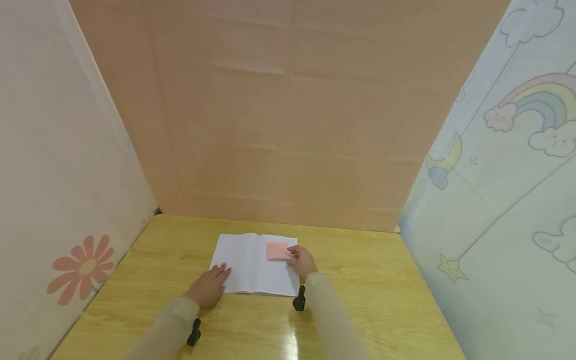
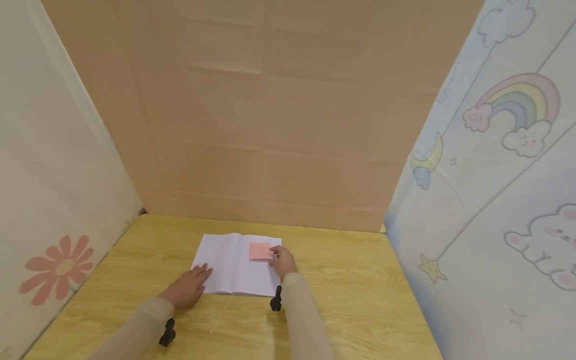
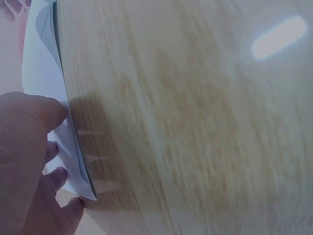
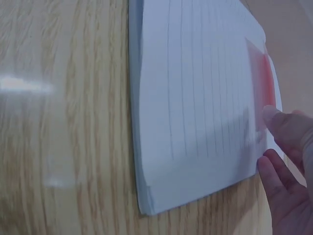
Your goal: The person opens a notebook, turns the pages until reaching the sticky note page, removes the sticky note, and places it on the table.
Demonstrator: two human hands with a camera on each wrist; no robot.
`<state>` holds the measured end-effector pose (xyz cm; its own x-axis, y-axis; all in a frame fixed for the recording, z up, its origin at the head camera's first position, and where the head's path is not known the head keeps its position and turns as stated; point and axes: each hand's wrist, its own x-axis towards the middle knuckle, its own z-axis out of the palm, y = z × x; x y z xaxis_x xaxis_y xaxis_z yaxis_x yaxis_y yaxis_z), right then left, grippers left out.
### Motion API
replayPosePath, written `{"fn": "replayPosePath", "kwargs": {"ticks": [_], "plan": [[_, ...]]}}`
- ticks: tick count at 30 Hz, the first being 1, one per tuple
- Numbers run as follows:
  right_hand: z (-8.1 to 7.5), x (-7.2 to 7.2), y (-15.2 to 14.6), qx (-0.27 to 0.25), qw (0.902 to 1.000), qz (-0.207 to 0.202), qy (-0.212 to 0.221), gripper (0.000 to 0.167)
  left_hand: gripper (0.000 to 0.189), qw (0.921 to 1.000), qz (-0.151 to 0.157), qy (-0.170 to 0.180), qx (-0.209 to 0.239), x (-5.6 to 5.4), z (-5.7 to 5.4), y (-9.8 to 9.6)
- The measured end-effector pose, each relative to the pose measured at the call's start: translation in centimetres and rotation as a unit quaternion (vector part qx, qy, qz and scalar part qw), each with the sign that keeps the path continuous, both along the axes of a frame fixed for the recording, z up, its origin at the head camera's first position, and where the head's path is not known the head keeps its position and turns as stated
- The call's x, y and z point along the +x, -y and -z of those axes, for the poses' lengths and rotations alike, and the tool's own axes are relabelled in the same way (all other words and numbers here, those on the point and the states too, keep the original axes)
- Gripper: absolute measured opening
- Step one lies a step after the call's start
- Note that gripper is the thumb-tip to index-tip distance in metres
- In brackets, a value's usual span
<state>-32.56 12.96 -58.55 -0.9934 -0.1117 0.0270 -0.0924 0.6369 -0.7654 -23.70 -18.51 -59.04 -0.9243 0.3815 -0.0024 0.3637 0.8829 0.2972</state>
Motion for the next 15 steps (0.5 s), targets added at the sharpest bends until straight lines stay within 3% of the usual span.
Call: {"fn": "replayPosePath", "kwargs": {"ticks": [7,15], "plan": [[0.6,0.3,0.9,0.034,0.9986,0.033,-0.021,0.036,0.048,1.0000,0.001,0.005,0.005,0.3,0.1,0.2],[0.1,0.8,1.7,0.057,0.9948,0.077,-0.033,0.026,0.049,0.9998,0.008,-0.018,-0.010,0.0,0.6,0.4]]}}
